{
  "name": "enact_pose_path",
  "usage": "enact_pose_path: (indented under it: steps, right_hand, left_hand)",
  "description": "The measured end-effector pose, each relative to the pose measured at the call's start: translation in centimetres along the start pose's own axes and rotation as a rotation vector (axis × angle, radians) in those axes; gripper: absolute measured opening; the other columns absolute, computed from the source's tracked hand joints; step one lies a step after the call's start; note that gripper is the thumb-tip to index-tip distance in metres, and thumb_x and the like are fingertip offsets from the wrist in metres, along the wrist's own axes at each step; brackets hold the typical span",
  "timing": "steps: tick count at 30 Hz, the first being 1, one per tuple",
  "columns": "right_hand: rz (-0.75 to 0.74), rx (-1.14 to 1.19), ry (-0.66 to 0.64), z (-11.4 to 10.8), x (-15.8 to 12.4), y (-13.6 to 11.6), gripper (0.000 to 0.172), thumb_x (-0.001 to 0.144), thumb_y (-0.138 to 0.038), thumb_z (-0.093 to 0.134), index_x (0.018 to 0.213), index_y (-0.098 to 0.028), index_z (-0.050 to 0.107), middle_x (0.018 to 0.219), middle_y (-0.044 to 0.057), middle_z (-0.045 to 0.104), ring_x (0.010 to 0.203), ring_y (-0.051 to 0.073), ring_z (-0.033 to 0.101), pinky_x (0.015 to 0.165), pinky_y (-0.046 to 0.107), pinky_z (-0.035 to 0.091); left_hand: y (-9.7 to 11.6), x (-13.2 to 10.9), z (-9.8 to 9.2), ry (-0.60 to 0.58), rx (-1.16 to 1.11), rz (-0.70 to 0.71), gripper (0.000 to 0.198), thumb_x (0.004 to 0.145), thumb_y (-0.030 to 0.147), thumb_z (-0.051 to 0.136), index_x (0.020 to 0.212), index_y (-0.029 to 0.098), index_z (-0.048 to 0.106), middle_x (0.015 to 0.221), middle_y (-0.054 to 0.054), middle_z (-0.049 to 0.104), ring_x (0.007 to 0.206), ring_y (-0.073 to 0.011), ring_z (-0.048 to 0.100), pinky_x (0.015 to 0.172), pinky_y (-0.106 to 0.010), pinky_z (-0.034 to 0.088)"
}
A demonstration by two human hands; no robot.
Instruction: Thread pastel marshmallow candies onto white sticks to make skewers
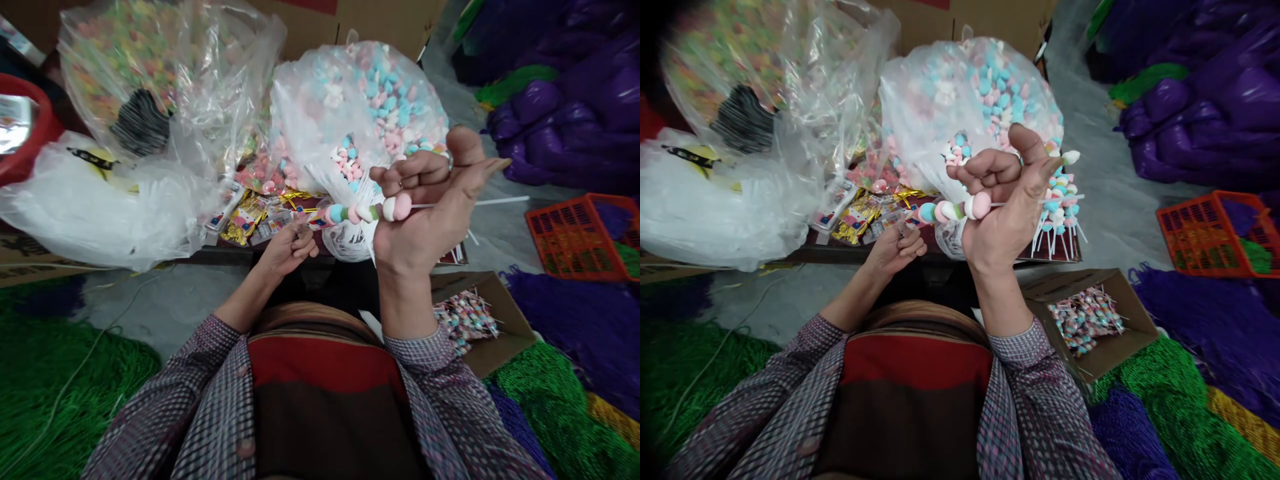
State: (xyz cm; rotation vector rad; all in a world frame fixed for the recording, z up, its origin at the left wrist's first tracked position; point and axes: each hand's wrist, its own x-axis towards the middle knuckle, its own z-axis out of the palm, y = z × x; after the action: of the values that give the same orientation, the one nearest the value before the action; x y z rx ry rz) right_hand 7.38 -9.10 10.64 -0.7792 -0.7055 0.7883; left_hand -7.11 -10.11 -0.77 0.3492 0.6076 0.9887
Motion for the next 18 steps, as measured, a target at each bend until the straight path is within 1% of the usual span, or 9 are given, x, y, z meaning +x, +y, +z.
enact_pose_path:
  steps: [3, 5, 7, 10, 12, 15, 17, 18]
  right_hand:
    - [-0.025, -0.042, -0.044, -0.1, 0.1, 0.2, 0.046, 0.106, -0.066, 0.027, 0.117, -0.03, 0.053, 0.076, -0.003, 0.057, 0.067, 0.013, 0.071, 0.081, 0.041, 0.067]
    - [-0.049, -0.069, -0.038, 0.2, 0.0, 0.3, 0.047, 0.105, -0.068, 0.027, 0.119, -0.032, 0.052, 0.076, -0.003, 0.056, 0.068, 0.014, 0.072, 0.08, 0.041, 0.067]
    - [-0.084, -0.076, -0.006, 0.7, -0.3, 0.4, 0.044, 0.106, -0.065, 0.025, 0.116, -0.031, 0.051, 0.075, -0.004, 0.055, 0.066, 0.014, 0.071, 0.079, 0.04, 0.067]
    - [-0.14, -0.105, 0.014, 1.1, -0.9, 0.6, 0.042, 0.108, -0.056, 0.017, 0.112, -0.03, 0.05, 0.074, -0.005, 0.053, 0.064, 0.011, 0.069, 0.079, 0.038, 0.066]
    - [-0.172, -0.126, -0.021, 0.6, -1.3, 0.9, 0.043, 0.109, -0.054, 0.012, 0.113, -0.032, 0.049, 0.075, -0.006, 0.052, 0.065, 0.01, 0.069, 0.081, 0.038, 0.064]
    - [-0.205, -0.148, -0.153, -0.6, -1.6, 1.4, 0.043, 0.106, -0.064, 0.015, 0.119, -0.04, 0.048, 0.078, -0.006, 0.051, 0.072, 0.012, 0.071, 0.078, 0.036, 0.062]
    - [-0.16, -0.148, -0.207, -1.1, -1.6, 1.4, 0.046, 0.103, -0.071, 0.017, 0.124, -0.041, 0.046, 0.08, -0.004, 0.052, 0.075, 0.015, 0.072, 0.075, 0.035, 0.062]
    - [-0.12, -0.136, -0.187, -1.1, -1.5, 1.3, 0.049, 0.103, -0.072, 0.018, 0.125, -0.039, 0.046, 0.078, -0.003, 0.052, 0.073, 0.015, 0.071, 0.072, 0.034, 0.062]
  left_hand:
    - [0.0, 0.0, 0.3, 0.017, -0.002, -0.01, 0.063, 0.112, 0.026, 0.028, 0.051, 0.018, 0.042, 0.04, 0.01, 0.023, 0.03, -0.0057, 0.024, 0.049, -0.022, 0.044]
    - [-0.1, 0.0, 0.5, 0.026, -0.016, -0.025, 0.064, 0.112, 0.025, 0.025, 0.05, 0.018, 0.04, 0.04, 0.01, 0.022, 0.03, -0.0057, 0.024, 0.049, -0.022, 0.043]
    - [-0.3, -0.1, 0.8, 0.042, -0.046, -0.049, 0.064, 0.112, 0.028, 0.026, 0.05, 0.018, 0.037, 0.04, 0.009, 0.022, 0.03, -0.0057, 0.024, 0.049, -0.022, 0.042]
    - [-0.7, -0.2, 1.2, 0.062, -0.11, -0.072, 0.059, 0.112, 0.03, 0.029, 0.055, 0.019, 0.039, 0.042, 0.01, 0.022, 0.031, -0.0062, 0.024, 0.05, -0.022, 0.041]
    - [-0.9, -0.2, 1.5, 0.071, -0.143, -0.07, 0.058, 0.112, 0.031, 0.027, 0.058, 0.019, 0.041, 0.042, 0.01, 0.022, 0.032, -0.0063, 0.024, 0.049, -0.022, 0.04]
    - [-0.9, -0.3, 1.9, 0.076, -0.176, -0.04, 0.057, 0.113, 0.029, 0.025, 0.06, 0.018, 0.043, 0.042, 0.01, 0.024, 0.032, -0.0058, 0.025, 0.05, -0.021, 0.041]
    - [-0.9, -0.3, 2.1, 0.077, -0.184, -0.025, 0.057, 0.113, 0.027, 0.024, 0.059, 0.018, 0.043, 0.041, 0.009, 0.025, 0.032, -0.0054, 0.026, 0.049, -0.02, 0.041]
    - [-0.9, -0.3, 2.2, 0.079, -0.182, -0.025, 0.058, 0.113, 0.027, 0.023, 0.059, 0.018, 0.042, 0.041, 0.009, 0.025, 0.032, -0.0054, 0.026, 0.049, -0.02, 0.04]
